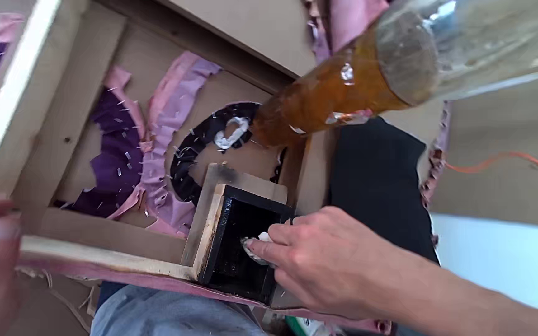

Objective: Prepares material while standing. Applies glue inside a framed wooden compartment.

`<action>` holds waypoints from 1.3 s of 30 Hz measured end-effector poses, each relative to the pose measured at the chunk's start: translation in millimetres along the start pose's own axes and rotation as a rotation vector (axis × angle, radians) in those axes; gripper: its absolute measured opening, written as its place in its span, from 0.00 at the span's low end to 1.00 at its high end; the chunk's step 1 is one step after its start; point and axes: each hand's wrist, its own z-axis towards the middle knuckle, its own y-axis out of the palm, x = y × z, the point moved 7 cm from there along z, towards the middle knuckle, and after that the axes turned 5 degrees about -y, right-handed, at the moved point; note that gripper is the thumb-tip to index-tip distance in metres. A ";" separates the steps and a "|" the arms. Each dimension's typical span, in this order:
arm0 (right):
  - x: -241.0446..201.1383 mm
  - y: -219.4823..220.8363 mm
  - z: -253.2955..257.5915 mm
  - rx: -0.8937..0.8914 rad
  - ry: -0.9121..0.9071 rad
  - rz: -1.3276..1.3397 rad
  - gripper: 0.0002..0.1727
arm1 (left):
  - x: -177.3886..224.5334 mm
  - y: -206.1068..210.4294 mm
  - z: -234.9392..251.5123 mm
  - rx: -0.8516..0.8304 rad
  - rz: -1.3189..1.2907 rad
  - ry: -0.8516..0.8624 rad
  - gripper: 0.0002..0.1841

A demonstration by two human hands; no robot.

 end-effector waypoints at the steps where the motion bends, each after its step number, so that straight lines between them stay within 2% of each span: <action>1: -1.8 7.0 4.5 0.015 -0.010 -0.025 0.19 | 0.7 3.3 -2.8 0.118 0.023 -0.018 0.22; 2: -6.2 16.2 10.6 0.017 -0.031 -0.028 0.18 | 1.8 9.2 -3.9 0.190 0.079 -0.037 0.25; 5: -19.9 39.3 26.6 -0.022 -0.198 0.010 0.13 | 15.4 34.5 3.8 0.250 0.361 -0.195 0.29; 8: -24.1 46.2 31.6 -0.202 -0.408 0.039 0.17 | 16.5 41.5 9.3 0.276 0.502 -0.219 0.28; 11: -29.7 43.7 33.7 -0.400 -0.539 -0.047 0.11 | 12.3 41.4 9.9 0.295 0.521 -0.205 0.27; 14: -36.9 42.1 38.6 -0.622 -0.558 -0.090 0.13 | 10.2 42.7 10.0 0.323 0.517 -0.238 0.26; 17: -45.6 35.2 44.7 -0.777 -0.480 -0.236 0.10 | 10.1 41.1 11.5 0.347 0.512 -0.250 0.26; 19: -30.2 27.5 41.4 -0.742 -0.339 -0.384 0.09 | 9.0 39.5 13.8 0.348 0.504 -0.246 0.25; 21: -16.8 3.6 34.2 -0.672 -0.309 -0.524 0.10 | 8.4 43.9 11.6 0.333 0.475 -0.256 0.26; 23: -5.6 -38.2 28.3 -0.475 -0.303 -0.582 0.07 | 9.1 39.8 15.8 0.381 0.447 -0.253 0.25; 25: -6.1 -66.6 18.5 -0.282 -0.333 -0.713 0.19 | 9.1 39.8 15.0 0.399 0.421 -0.270 0.25; 26: -12.7 -69.3 15.6 -0.239 -0.364 -0.776 0.23 | 9.3 38.8 15.9 0.408 0.417 -0.277 0.25; 29: -35.7 -40.9 22.4 -0.286 -0.489 -0.978 0.20 | 10.0 40.0 17.0 0.357 0.391 -0.288 0.26; 31: -28.8 -13.5 37.2 -0.432 -0.467 -1.103 0.21 | 3.0 40.8 18.5 0.345 0.394 -0.188 0.26; 32: -20.3 -1.1 41.5 -0.514 -0.415 -1.172 0.20 | -7.5 42.6 21.2 0.425 0.419 -0.046 0.25; 33: -14.0 10.0 40.4 -0.563 -0.380 -1.220 0.18 | -24.4 46.6 26.0 0.590 0.450 0.139 0.24; 34: -10.7 18.3 35.2 -0.602 -0.366 -1.258 0.17 | -32.0 52.5 27.1 0.681 0.426 0.235 0.24; 35: -8.2 23.4 28.2 -0.672 -0.346 -1.285 0.17 | -25.7 54.6 22.8 0.617 0.405 0.155 0.23; 36: -7.6 24.7 22.1 -0.719 -0.360 -1.284 0.17 | -7.7 53.4 14.9 0.424 0.337 -0.040 0.23; 37: -6.4 22.5 19.3 -0.734 -0.414 -1.264 0.17 | 5.3 50.1 10.4 0.316 0.266 -0.189 0.23; 39: 0.5 8.7 25.3 -0.722 -0.550 -1.172 0.20 | 15.4 48.4 7.3 0.276 0.177 -0.280 0.24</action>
